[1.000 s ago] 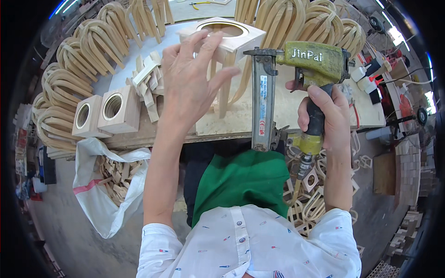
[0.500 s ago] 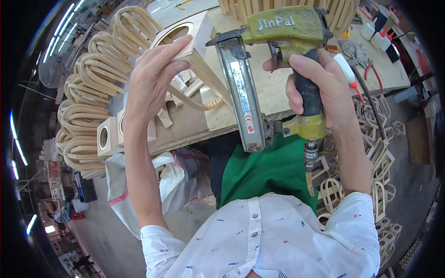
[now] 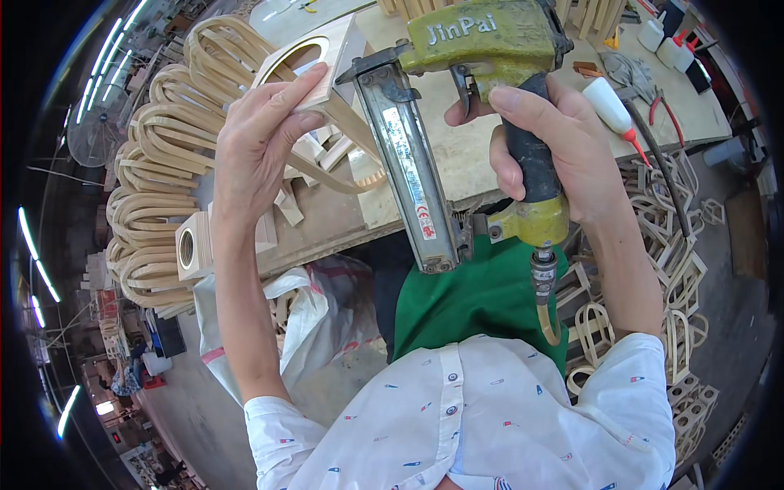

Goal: The person assembles small wooden frames by applying glue to the joints and securing them with a pneumatic nail gun. They use pliers to adjust the pieces and a sanding block to smooth the edges. The finished frames are placed on a nearby pallet.

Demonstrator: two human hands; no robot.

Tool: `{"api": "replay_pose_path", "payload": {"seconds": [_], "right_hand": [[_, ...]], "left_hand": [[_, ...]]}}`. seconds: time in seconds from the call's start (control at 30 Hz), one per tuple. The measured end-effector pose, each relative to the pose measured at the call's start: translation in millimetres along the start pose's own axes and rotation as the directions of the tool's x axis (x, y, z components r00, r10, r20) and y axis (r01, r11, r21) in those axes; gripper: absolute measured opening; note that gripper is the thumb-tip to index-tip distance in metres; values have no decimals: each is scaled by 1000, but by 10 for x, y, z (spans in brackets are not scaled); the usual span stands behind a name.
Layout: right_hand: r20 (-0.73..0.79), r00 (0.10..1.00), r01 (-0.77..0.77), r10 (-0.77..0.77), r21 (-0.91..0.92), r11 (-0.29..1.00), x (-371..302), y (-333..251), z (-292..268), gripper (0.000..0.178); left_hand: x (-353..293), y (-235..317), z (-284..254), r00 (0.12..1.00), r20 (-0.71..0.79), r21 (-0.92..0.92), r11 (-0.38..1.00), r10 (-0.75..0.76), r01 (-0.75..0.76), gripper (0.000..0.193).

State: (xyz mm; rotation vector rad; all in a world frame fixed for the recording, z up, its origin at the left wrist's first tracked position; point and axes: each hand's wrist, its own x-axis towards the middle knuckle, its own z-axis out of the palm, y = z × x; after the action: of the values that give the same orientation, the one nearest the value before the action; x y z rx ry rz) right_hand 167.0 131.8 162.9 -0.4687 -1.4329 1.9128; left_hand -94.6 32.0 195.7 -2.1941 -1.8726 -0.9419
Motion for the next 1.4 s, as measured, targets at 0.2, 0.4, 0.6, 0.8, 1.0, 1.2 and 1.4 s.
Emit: {"api": "replay_pose_path", "payload": {"seconds": [0.2, 0.4, 0.6, 0.8, 1.0, 1.2, 1.4], "right_hand": [[35, 998, -53, 55, -53, 997, -44, -33, 7, 31], [28, 999, -19, 21, -63, 998, -73, 3, 64, 31], [64, 998, 24, -20, -63, 998, -79, -17, 61, 32], [39, 999, -13, 16, -61, 998, -103, -7, 16, 31], [52, 993, -102, 106, -73, 992, -62, -40, -62, 29], [26, 997, -78, 77, 25, 997, -41, -45, -129, 30], [93, 995, 55, -30, -277, 959, -99, -451, -163, 30]], "left_hand": [[-68, -12, 24, 1000, -17, -6, 1000, 9, -9, 39], [-119, -19, 22, 1000, -28, -16, 1000, 13, -13, 39], [-96, 4, 32, 999, -28, 2, 1000, 29, -29, 38], [-91, 57, 35, 1000, -9, -6, 1000, 15, -15, 39], [-105, 40, 3, 1000, 4, 7, 1000, 11, -11, 40], [-59, 34, -87, 994, 76, 4, 997, 77, -78, 42], [-13, 32, -90, 992, 98, 7, 997, 74, -75, 40]]}}
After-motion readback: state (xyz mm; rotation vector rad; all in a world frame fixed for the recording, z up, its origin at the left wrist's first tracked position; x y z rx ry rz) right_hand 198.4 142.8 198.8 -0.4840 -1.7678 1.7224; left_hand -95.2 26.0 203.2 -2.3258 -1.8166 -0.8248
